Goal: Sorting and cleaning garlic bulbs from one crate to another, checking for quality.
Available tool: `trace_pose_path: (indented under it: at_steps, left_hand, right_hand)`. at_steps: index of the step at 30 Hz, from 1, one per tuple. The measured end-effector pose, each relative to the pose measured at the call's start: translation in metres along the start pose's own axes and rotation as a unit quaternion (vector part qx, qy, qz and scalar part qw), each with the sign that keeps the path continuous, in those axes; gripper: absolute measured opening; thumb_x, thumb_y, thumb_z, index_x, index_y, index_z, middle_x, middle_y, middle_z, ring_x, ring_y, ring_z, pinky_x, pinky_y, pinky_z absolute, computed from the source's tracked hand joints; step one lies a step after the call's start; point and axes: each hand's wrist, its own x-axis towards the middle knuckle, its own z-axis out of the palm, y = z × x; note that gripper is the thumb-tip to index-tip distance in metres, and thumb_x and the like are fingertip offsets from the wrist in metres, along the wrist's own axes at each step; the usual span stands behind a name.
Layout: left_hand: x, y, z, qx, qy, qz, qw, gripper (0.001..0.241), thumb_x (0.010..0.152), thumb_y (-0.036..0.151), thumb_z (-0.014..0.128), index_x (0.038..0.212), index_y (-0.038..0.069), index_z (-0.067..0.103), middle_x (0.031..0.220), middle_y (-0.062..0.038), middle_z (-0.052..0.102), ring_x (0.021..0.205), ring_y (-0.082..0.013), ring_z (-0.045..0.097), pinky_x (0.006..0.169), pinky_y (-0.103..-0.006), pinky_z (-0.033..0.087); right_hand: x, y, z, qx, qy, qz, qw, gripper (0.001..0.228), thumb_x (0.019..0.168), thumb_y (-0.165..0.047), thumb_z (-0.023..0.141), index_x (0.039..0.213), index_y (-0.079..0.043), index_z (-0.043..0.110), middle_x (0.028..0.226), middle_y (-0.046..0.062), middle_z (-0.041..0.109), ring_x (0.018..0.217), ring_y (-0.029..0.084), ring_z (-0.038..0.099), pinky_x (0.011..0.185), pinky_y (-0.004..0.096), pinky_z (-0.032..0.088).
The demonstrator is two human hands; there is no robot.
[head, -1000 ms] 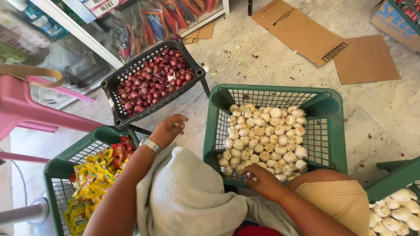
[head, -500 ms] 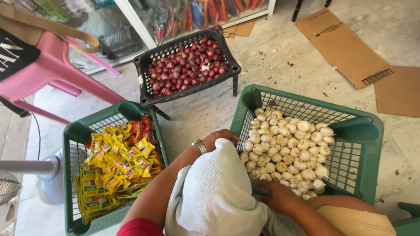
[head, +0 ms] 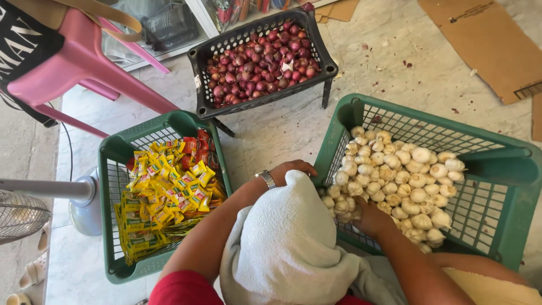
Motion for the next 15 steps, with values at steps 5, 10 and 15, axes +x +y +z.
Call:
trace_pose_path:
  at_steps: [5,10,15]
  left_hand:
    - [0.001,0.059,-0.038,0.124,-0.073,-0.044,0.989,0.031,0.094,0.028,0.067,0.124,0.021,0.07,0.119,-0.008,0.07,0.112,-0.0268,0.067,0.097,-0.0406,0.053]
    - [0.034,0.129,-0.079,0.315,-0.117,-0.111,0.935,0.029,0.091,0.03,0.065,0.119,0.025,0.068,0.103,-0.005,0.071,0.101,-0.0261,0.07,0.086,-0.0443,0.057]
    - [0.093,0.244,-0.077,0.29,-0.026,0.024,0.956,0.03,0.094,0.02,0.063,0.124,0.022,0.068,0.119,-0.008,0.068,0.108,-0.0294,0.068,0.09,-0.0454,0.054]
  right_hand:
    - [0.001,-0.013,0.002,-0.022,-0.011,-0.036,0.999,0.096,0.075,-0.035,0.079,0.155,-0.02,0.027,0.139,0.022,0.058,0.12,0.037,0.065,0.1,0.045,0.056]
    - [-0.01,-0.015,-0.004,-0.075,-0.029,-0.024,0.996,0.072,0.083,-0.039,0.069,0.148,-0.019,0.042,0.142,0.02,0.055,0.123,0.037,0.062,0.102,0.047,0.054]
    - [-0.017,-0.005,0.014,-0.104,-0.047,-0.02,0.993,0.062,0.088,-0.041,0.064,0.144,-0.018,0.05,0.144,0.019,0.053,0.126,0.037,0.06,0.104,0.047,0.052]
